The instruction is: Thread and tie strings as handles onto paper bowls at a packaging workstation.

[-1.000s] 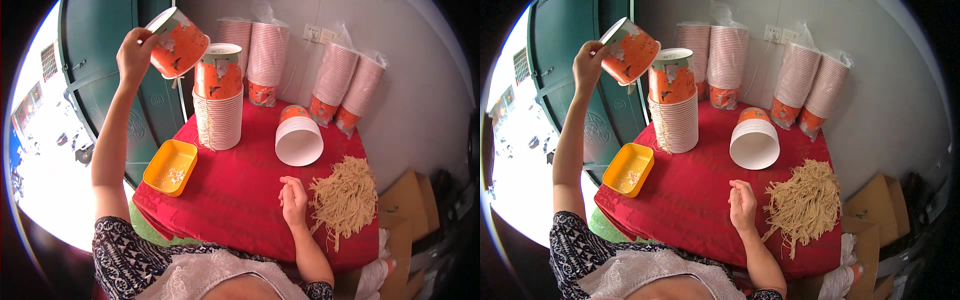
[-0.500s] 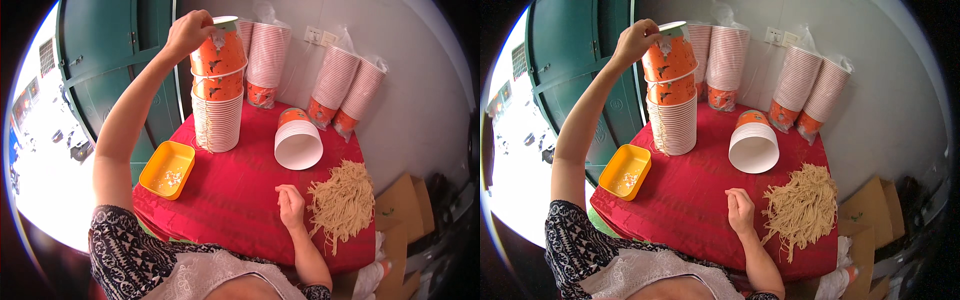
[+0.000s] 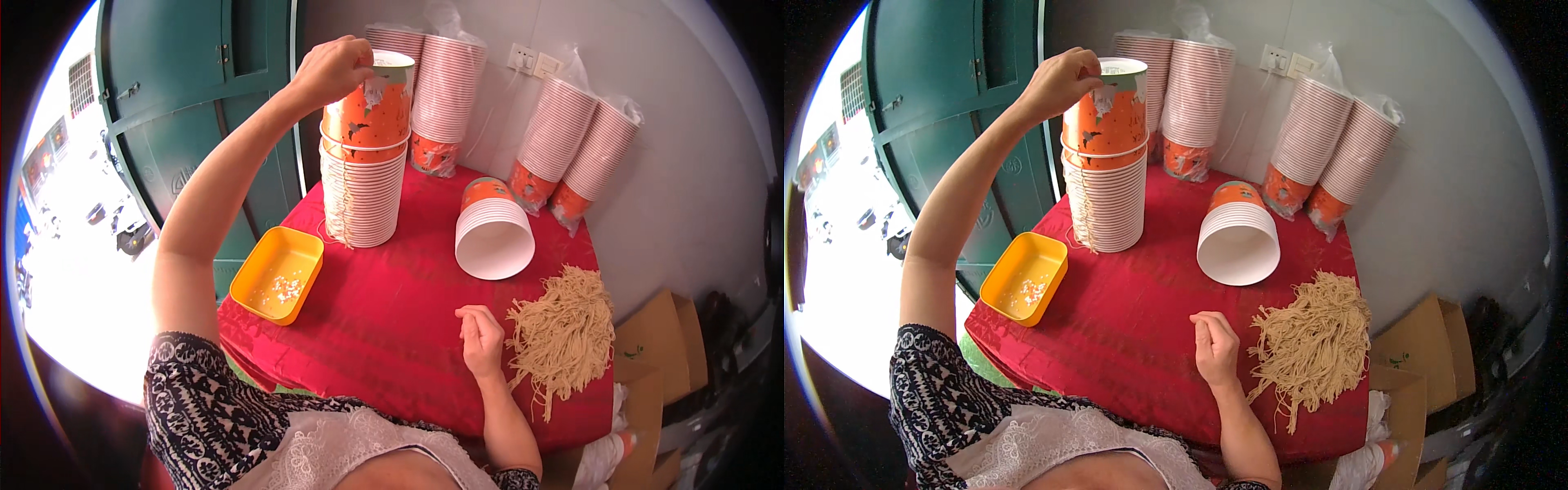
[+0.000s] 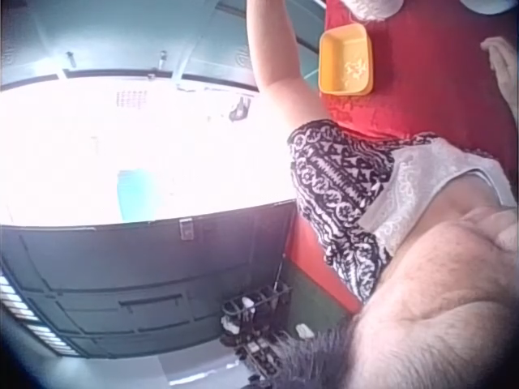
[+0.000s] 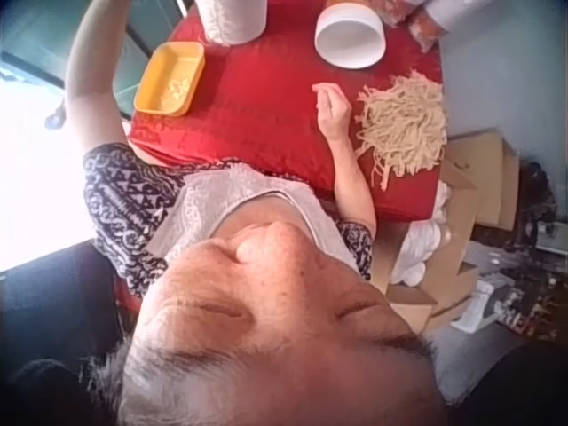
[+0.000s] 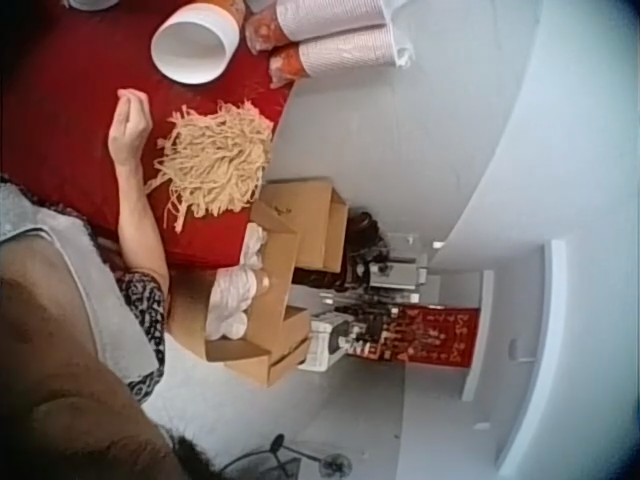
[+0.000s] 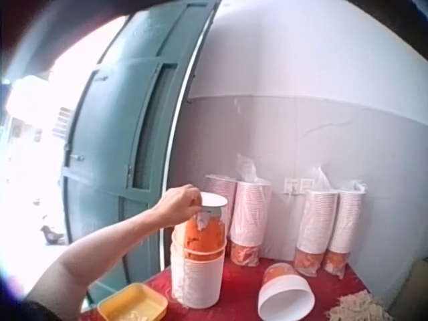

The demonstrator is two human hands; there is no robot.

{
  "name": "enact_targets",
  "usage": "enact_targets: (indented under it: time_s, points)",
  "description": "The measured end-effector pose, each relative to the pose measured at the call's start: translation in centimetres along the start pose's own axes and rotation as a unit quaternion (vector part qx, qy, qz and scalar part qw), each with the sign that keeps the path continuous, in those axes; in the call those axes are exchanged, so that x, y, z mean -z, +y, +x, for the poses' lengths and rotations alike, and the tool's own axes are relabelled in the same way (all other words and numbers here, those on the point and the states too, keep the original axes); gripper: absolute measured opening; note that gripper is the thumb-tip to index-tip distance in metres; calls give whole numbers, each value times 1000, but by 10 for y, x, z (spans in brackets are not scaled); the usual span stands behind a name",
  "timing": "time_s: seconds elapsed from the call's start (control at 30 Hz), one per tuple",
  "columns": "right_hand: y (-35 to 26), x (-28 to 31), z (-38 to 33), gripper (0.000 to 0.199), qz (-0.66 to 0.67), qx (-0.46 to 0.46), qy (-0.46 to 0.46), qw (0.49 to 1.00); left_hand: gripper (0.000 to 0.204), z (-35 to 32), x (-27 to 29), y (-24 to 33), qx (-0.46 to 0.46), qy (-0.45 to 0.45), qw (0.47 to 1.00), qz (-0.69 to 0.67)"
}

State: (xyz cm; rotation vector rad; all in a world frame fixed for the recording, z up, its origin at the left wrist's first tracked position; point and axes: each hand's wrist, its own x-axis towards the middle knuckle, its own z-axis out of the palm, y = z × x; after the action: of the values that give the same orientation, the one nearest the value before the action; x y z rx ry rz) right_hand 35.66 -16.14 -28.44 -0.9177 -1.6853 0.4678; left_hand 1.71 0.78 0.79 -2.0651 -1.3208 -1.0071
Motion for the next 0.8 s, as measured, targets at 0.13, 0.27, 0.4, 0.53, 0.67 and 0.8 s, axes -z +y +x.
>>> enact_targets:
  time_s: [0.13,0.27,0.4,0.53,0.67,0.8]
  points:
    - [-4,3,-1,21,-10,-36,-17,999,14,-3,-3,2,-3,-5,1000,9]
    - [-3,2,-1,21,-11,-41,-18,999,15,-3,-5,6,6,-6,1000,17]
    - [-3,2,-1,21,-8,-37,-19,999,15,-3,-8,5,1,-8,999,33]
    - [-2,3,-1,21,-5,-47,-21,999,15,-5,-11,7,6,-7,999,38]
    - [-2,3,2,21,-13,-36,-19,999,14,-7,-14,4,4,4,1000,29]
    - [-2,3,1,21,-11,-41,-21,999,14,-11,-16,4,-12,7,1000,20]
